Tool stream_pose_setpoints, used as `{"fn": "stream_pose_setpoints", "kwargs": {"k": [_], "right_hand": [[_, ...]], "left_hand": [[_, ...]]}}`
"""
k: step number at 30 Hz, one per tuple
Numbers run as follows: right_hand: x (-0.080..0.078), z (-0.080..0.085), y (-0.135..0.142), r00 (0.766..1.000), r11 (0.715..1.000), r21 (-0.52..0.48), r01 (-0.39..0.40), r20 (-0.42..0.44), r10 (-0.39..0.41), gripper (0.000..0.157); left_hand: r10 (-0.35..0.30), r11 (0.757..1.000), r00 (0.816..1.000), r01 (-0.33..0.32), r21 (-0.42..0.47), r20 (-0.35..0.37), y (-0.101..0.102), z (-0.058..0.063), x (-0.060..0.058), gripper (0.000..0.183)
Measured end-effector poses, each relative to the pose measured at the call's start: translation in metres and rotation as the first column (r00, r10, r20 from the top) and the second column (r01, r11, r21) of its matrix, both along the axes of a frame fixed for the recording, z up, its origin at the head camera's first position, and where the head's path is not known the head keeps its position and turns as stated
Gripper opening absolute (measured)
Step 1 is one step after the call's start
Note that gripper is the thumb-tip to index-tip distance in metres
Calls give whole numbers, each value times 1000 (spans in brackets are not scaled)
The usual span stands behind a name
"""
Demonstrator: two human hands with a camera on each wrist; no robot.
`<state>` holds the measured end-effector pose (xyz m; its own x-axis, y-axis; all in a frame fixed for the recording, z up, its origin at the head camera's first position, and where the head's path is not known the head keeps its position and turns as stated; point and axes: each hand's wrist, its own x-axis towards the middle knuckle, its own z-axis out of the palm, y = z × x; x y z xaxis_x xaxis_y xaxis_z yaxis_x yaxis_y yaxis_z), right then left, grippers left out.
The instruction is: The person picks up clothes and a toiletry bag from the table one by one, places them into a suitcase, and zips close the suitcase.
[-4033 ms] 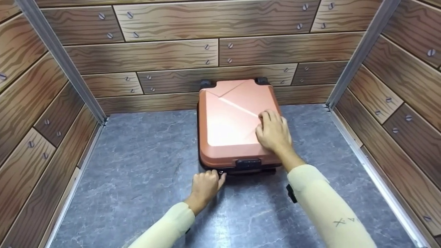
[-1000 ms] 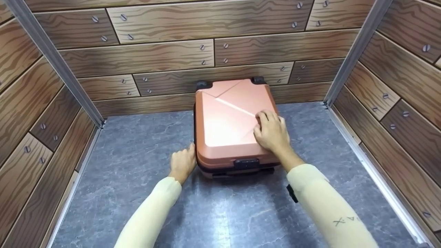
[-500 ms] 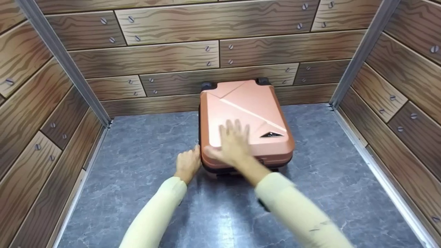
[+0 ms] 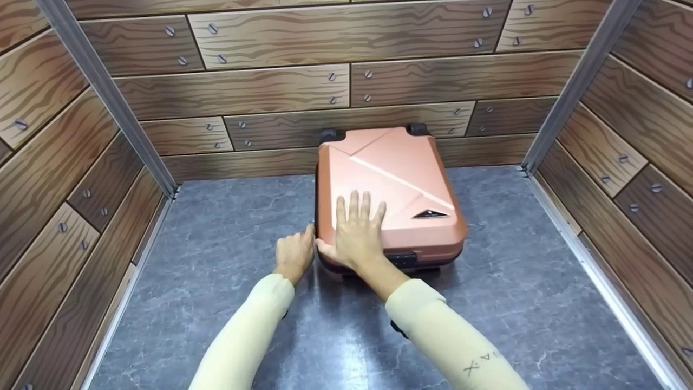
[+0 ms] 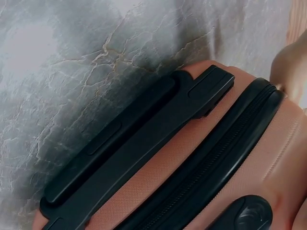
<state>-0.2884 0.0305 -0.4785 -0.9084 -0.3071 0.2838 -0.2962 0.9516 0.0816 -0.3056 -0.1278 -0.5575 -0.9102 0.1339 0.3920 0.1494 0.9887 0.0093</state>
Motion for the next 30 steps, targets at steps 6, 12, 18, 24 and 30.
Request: {"fn": "stream_pose_setpoints", "kwargs": {"k": [6, 12, 18, 24, 30], "right_hand": [[1, 1, -5, 1000, 1000, -11, -11, -16, 11, 106], [3, -5, 0, 998, 1000, 9, -20, -61, 21, 105], [10, -10, 9, 995, 999, 10, -48, -87, 49, 102], [13, -9, 13, 993, 997, -23, -72, -91, 70, 100], [20, -10, 27, 989, 994, -22, -107, -106, 104, 98]], "left_hand": [[86, 996, 989, -82, -34, 119, -2, 14, -5, 20], [93, 995, 989, -88, -45, 116, 1, 17, -2, 20], [41, 994, 998, -35, -107, 56, -1, 15, 5, 17], [34, 995, 999, -29, -98, 42, 0, 19, 3, 15], [52, 993, 997, -46, -105, 53, 4, 20, -5, 14]]}}
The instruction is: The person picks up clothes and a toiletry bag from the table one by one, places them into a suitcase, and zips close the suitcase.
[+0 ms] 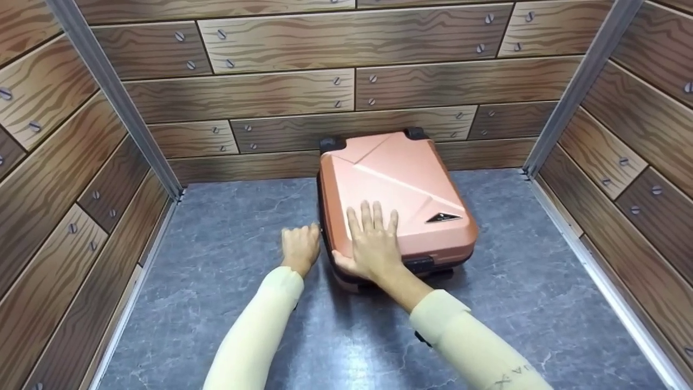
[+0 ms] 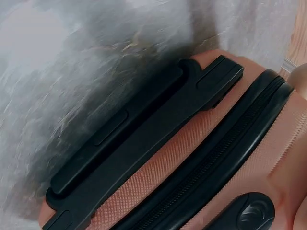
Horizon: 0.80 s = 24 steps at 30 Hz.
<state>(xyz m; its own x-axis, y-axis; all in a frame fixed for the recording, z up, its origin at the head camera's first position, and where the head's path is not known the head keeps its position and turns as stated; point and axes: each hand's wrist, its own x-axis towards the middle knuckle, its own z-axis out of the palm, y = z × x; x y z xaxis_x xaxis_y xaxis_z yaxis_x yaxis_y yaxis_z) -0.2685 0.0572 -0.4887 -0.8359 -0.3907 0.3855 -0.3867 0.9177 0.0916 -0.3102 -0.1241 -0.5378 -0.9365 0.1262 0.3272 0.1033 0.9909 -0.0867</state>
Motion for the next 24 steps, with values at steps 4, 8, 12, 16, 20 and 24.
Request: {"fn": "stream_pose_setpoints", "kwargs": {"k": [4, 8, 12, 16, 20, 24], "right_hand": [[8, -2, 13, 997, 998, 2, -59, -51, 59, 96], [14, -4, 28, 984, 990, 23, -136, -112, 138, 95], [17, -5, 46, 957, 972, 51, -228, -172, 233, 95], [18, -6, 65, 924, 941, 40, -335, -183, 337, 95], [18, -6, 82, 883, 901, 22, -432, -192, 428, 95], [16, -7, 96, 835, 858, 10, -514, -223, 503, 93]], "left_hand": [[-16, 1000, 1000, 17, 1, -10, -4, -2, -1, 13], [-27, 1000, 1000, 27, 3, -12, -10, -1, -3, 12], [-21, 1000, 1000, 21, 2, 14, -17, 1, -2, 15], [-6, 1000, 1000, 6, 9, 27, -27, 2, -1, 16], [7, 1000, 1000, -7, 22, -13, -40, 2, 0, 10], [8, 999, 999, -7, 32, -39, -54, 1, 2, 9]]}}
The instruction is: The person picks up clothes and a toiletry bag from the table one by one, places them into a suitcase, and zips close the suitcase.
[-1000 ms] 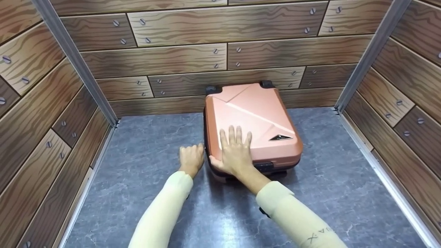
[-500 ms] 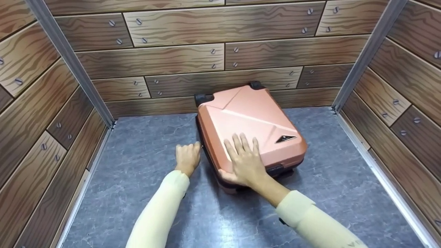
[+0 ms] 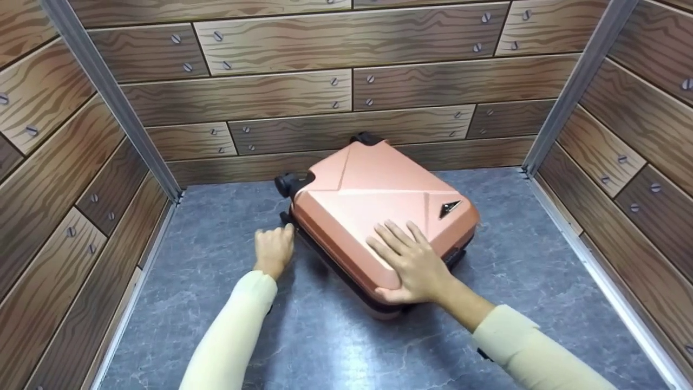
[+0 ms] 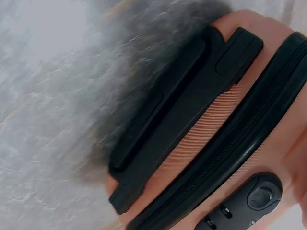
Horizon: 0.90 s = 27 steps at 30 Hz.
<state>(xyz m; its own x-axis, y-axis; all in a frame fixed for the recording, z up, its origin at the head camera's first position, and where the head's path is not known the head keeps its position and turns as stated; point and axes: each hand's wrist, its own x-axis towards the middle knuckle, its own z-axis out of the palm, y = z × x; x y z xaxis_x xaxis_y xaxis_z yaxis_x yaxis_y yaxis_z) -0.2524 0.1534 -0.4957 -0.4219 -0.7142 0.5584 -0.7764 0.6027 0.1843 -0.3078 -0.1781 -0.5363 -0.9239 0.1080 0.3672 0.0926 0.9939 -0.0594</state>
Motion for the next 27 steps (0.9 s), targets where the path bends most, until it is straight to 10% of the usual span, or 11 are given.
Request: {"fn": "stream_pose_setpoints", "kwargs": {"k": [11, 27], "right_hand": [[-10, -3, 32, 977, 977, -55, -208, -50, 205, 89], [-12, -7, 36, 971, 967, -101, -235, -75, 229, 88]], "left_hand": [[28, 1000, 998, -27, -5, 55, -24, 2, 4, 11], [34, 999, 997, -35, 10, 63, -25, 1, 5, 12]]}}
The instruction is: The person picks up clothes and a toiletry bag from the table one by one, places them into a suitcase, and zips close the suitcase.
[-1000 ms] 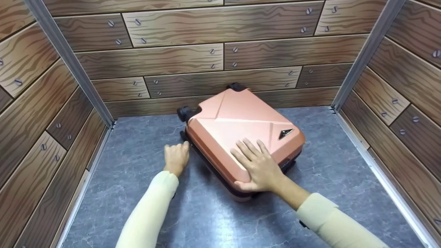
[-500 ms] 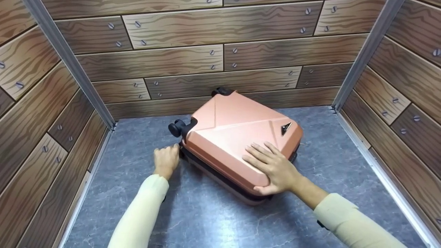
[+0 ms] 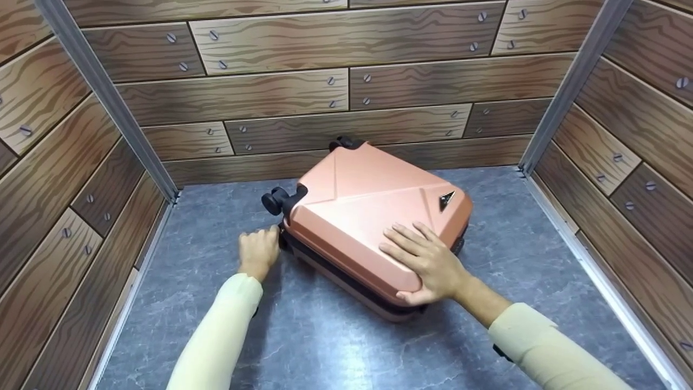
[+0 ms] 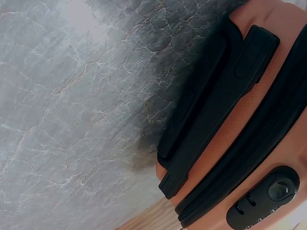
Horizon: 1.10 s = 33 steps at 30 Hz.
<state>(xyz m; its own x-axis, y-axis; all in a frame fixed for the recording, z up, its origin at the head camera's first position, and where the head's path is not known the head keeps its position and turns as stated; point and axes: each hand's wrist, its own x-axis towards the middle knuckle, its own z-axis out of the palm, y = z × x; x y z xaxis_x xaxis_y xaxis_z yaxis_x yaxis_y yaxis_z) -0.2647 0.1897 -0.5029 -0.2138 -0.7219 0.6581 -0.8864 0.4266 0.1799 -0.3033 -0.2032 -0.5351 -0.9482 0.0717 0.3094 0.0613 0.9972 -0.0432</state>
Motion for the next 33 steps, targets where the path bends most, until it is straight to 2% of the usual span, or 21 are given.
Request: {"fn": "stream_pose_setpoints", "kwargs": {"k": [5, 16, 23, 28, 33], "right_hand": [[0, 2, 0, 1000, 1000, 4, -3, 0, 3, 88], [0, 3, 1, 1000, 1000, 19, -8, -4, 8, 87], [-2, 2, 3, 1000, 1000, 27, -14, 17, 14, 87], [-10, 4, 16, 998, 998, 57, -22, 53, 19, 87], [-16, 8, 34, 996, 997, 78, -23, 90, 16, 86]], "left_hand": [[14, 1000, 999, -14, -4, 52, -1, 3, -1, 14], [28, 1000, 997, -28, 3, 76, 3, 8, -1, 15], [40, 998, 992, -45, 35, 122, 2, 8, -4, 17], [-8, 1000, 992, 5, 25, 127, 2, 4, -1, 15], [-94, 995, 993, 95, -2, 65, 4, -1, 3, 11]]}}
